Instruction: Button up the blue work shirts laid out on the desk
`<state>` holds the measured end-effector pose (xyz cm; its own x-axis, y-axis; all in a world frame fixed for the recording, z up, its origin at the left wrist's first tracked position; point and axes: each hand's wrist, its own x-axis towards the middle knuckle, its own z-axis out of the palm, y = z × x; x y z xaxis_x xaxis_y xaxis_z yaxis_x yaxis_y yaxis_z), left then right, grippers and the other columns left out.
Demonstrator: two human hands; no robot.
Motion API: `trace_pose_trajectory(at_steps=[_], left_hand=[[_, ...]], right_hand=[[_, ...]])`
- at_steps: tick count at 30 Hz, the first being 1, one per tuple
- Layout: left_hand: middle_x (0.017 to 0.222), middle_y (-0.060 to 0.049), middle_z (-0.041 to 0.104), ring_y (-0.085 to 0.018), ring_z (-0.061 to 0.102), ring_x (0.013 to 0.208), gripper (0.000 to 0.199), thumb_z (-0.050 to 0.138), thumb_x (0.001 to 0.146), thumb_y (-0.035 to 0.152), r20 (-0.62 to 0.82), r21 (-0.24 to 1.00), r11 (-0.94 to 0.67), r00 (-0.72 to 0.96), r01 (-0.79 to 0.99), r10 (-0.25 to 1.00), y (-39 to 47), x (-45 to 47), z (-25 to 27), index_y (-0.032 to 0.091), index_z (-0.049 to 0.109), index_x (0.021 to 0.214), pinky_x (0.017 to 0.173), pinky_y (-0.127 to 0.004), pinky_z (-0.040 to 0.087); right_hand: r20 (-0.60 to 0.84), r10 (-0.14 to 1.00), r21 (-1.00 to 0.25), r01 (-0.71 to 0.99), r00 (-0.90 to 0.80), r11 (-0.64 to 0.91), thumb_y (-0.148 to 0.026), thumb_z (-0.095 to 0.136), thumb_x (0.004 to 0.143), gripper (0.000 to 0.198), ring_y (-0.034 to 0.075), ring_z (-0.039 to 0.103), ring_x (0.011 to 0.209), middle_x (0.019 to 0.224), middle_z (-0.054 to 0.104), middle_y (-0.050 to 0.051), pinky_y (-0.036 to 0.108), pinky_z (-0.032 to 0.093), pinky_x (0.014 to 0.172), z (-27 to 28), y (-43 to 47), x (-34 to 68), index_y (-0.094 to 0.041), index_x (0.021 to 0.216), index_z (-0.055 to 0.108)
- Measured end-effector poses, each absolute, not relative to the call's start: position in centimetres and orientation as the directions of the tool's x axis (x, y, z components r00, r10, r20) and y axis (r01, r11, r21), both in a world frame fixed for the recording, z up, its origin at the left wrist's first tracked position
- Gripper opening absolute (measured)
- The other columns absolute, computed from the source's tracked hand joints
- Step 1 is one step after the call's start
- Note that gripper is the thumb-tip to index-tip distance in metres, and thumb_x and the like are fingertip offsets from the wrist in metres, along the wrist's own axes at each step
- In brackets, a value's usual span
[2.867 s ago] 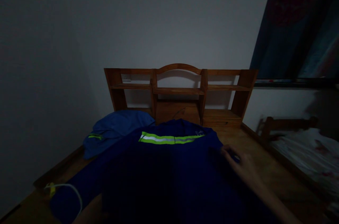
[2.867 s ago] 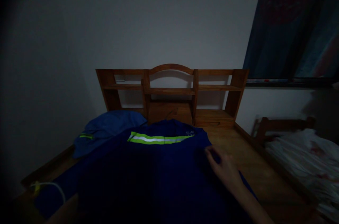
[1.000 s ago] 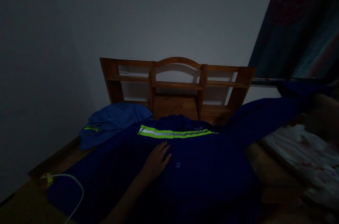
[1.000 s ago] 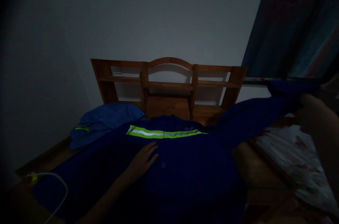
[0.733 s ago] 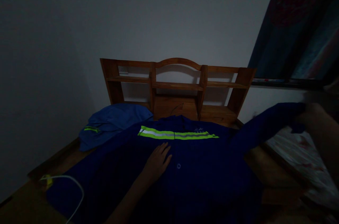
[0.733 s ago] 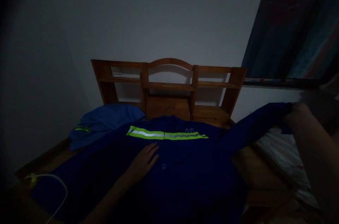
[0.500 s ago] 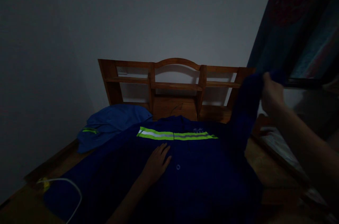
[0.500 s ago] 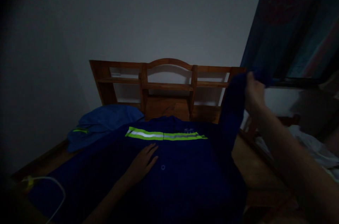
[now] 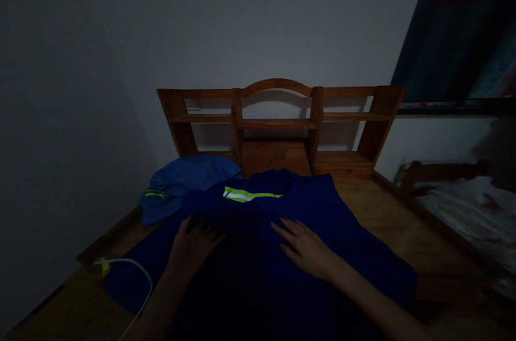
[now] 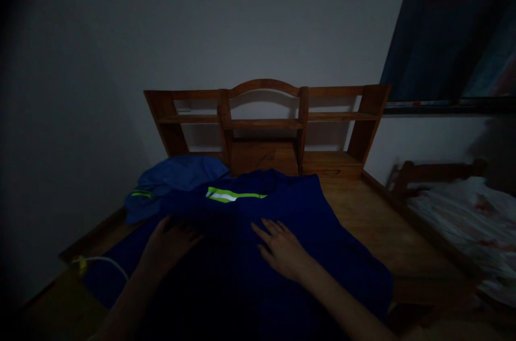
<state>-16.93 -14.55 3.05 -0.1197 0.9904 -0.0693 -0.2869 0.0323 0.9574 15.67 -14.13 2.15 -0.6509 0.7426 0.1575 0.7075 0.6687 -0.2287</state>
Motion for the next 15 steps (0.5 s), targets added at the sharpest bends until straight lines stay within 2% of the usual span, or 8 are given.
trace_pose_trajectory(at_steps=[2,3,6,8,10,13,15], left_hand=[[0.109,-0.009,0.066,-0.028,0.055,0.115,0.035,0.041,0.085,0.050,-0.110,0.920,0.043,-0.150,-0.390,0.983,-14.7,-17.8,3.4,0.022,0.062,0.092,0.097,-0.054,0.044],[0.113,-0.008,0.064,-0.026,0.057,0.112,0.036,0.040,0.085,0.050,-0.120,0.921,0.045,-0.171,-0.387,0.978,-14.6,-18.0,3.7,0.022,0.060,0.097,0.096,-0.052,0.046],[0.112,-0.006,0.066,-0.025,0.061,0.106,0.027,0.058,0.080,0.036,-0.169,0.956,0.097,-0.249,-0.277,0.954,-14.5,-18.5,4.5,0.022,0.061,0.101,0.094,-0.046,0.049],[0.103,-0.006,0.069,-0.028,0.063,0.102,0.030,0.071,0.069,0.027,-0.189,0.973,0.138,-0.302,-0.183,0.934,-14.4,-18.9,5.1,0.019,0.064,0.098,0.092,-0.046,0.050],[0.092,-0.007,0.072,-0.031,0.063,0.101,0.039,0.080,0.058,0.026,-0.175,0.985,0.163,-0.365,-0.063,0.914,-14.4,-19.5,5.9,0.017,0.066,0.093,0.091,-0.048,0.049],[0.082,-0.008,0.072,-0.033,0.062,0.102,0.044,0.083,0.052,0.032,-0.122,0.980,0.173,-0.398,0.095,0.909,-14.3,-19.3,7.9,0.015,0.067,0.089,0.092,-0.047,0.048],[0.083,-0.009,0.072,-0.033,0.064,0.099,0.043,0.080,0.058,0.038,-0.116,0.988,0.142,-0.317,0.059,0.941,-13.8,-17.7,9.6,0.014,0.067,0.092,0.090,-0.047,0.049]], right_hand=[[0.161,0.771,-0.214,0.741,-0.616,0.636,-0.027,0.042,0.089,0.064,0.021,0.018,0.140,0.153,0.016,0.002,0.046,0.019,0.114,2.4,-13.6,17.8,-0.032,0.147,0.015],[0.163,0.790,-0.196,0.766,-0.590,0.612,-0.024,0.043,0.087,0.067,0.021,0.015,0.141,0.154,0.013,0.002,0.048,0.018,0.114,2.5,-13.2,18.9,-0.032,0.147,0.014],[0.153,0.852,-0.130,0.845,-0.500,0.519,-0.015,0.044,0.080,0.070,0.023,0.017,0.140,0.153,0.013,0.001,0.049,0.021,0.112,2.0,-12.1,22.3,-0.032,0.146,0.023],[0.173,0.880,-0.086,0.884,-0.442,0.460,-0.011,0.043,0.077,0.070,0.025,0.026,0.137,0.152,0.021,0.004,0.048,0.026,0.111,1.8,-11.8,24.2,-0.028,0.143,0.032],[0.254,0.877,-0.048,0.901,-0.407,0.432,-0.009,0.043,0.077,0.069,0.026,0.031,0.135,0.150,0.025,0.007,0.047,0.029,0.110,2.0,-12.4,25.3,-0.025,0.143,0.033],[0.353,0.798,-0.033,0.846,-0.489,0.532,-0.014,0.042,0.083,0.066,0.025,0.032,0.134,0.150,0.026,0.004,0.046,0.030,0.110,3.4,-15.9,24.2,-0.027,0.146,0.026],[0.310,0.699,-0.045,0.724,-0.645,0.688,-0.016,0.040,0.086,0.064,0.021,0.035,0.133,0.149,0.029,0.001,0.039,0.033,0.110,4.4,-19.1,21.5,-0.029,0.146,0.023]])
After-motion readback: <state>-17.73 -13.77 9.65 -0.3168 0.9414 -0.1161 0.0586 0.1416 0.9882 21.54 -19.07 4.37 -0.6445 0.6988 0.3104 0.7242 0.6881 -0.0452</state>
